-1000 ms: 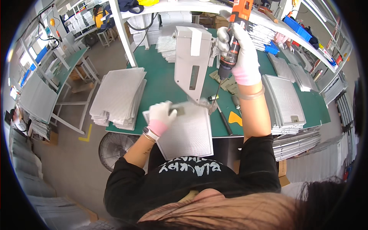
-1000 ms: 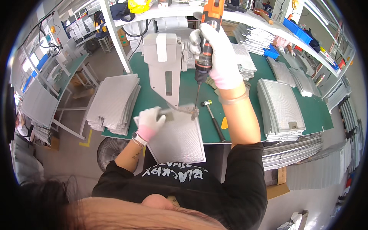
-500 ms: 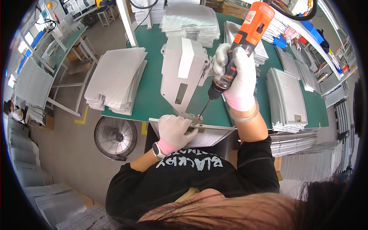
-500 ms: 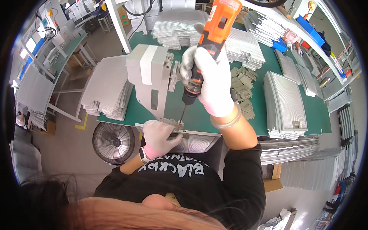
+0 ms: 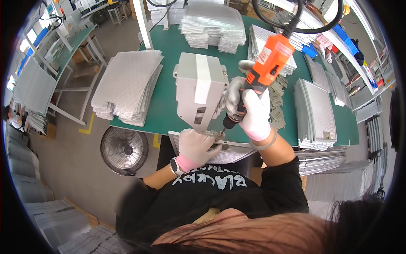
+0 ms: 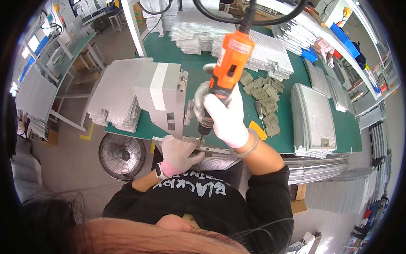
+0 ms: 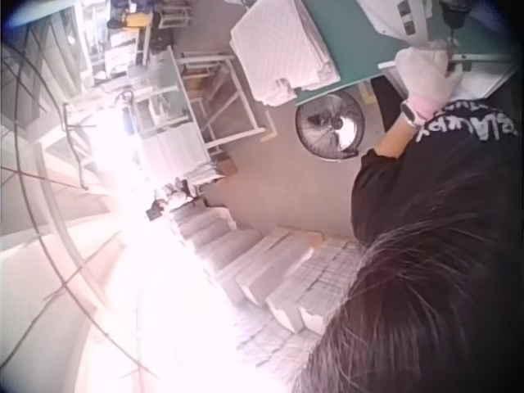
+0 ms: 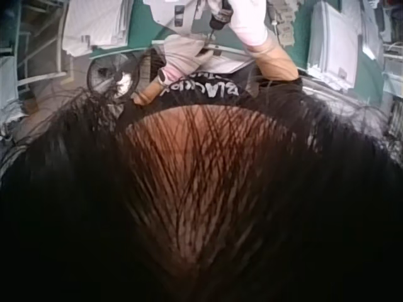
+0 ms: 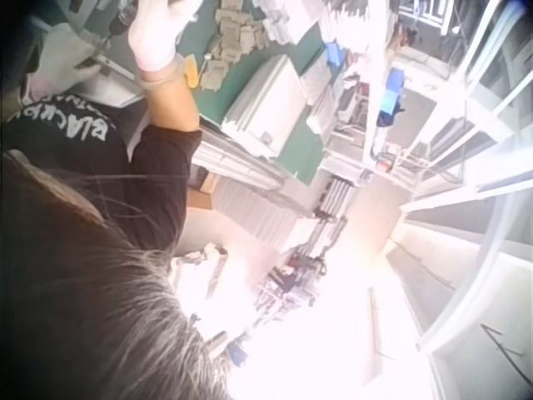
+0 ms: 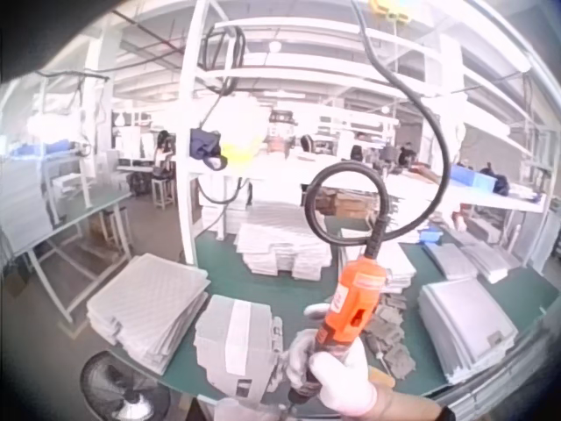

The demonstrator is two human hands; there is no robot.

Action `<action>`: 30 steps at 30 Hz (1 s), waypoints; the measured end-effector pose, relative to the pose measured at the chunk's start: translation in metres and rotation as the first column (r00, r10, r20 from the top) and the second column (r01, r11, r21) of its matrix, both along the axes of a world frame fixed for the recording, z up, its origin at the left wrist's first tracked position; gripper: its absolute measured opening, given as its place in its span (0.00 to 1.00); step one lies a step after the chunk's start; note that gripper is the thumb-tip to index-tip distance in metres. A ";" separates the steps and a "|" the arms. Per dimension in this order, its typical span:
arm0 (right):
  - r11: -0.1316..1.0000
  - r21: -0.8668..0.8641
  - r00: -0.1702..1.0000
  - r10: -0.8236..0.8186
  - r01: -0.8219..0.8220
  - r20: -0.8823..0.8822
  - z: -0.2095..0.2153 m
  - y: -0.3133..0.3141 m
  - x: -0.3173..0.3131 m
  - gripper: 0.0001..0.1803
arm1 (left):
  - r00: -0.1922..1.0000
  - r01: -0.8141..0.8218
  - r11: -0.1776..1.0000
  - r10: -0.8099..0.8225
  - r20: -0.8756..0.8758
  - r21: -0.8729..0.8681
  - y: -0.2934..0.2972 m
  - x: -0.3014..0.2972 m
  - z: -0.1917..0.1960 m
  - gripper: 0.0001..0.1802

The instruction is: Manually assembling metal frames onto mesh air filters using a power drill and a hammer.

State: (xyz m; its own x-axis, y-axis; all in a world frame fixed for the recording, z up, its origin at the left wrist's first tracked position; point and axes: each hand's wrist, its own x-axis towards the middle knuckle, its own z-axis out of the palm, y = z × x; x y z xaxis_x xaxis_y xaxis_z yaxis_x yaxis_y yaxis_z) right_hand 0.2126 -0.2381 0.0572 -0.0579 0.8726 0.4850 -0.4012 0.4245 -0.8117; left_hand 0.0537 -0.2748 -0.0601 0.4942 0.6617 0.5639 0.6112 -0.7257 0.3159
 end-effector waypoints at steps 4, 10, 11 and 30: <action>0.998 0.001 0.998 0.064 -0.064 0.006 -0.002 -0.002 0.005 0.36 | 1.000 0.019 1.000 -0.019 -0.019 -0.019 -0.003 0.001 0.006 0.14; 0.975 -0.062 0.973 0.206 -0.213 -0.109 -0.008 -0.003 0.011 0.24 | 0.999 0.030 0.999 -0.029 0.017 -0.043 -0.001 0.003 -0.001 0.16; 0.975 -0.063 0.973 0.206 -0.213 -0.109 -0.010 -0.003 0.011 0.24 | 0.993 0.046 0.997 -0.053 0.105 0.066 0.000 0.004 0.000 0.14; 0.742 0.245 0.675 -0.669 0.624 0.311 0.092 0.034 0.094 0.19 | 0.999 -0.032 0.994 0.033 -0.008 0.104 0.052 -0.014 0.032 0.12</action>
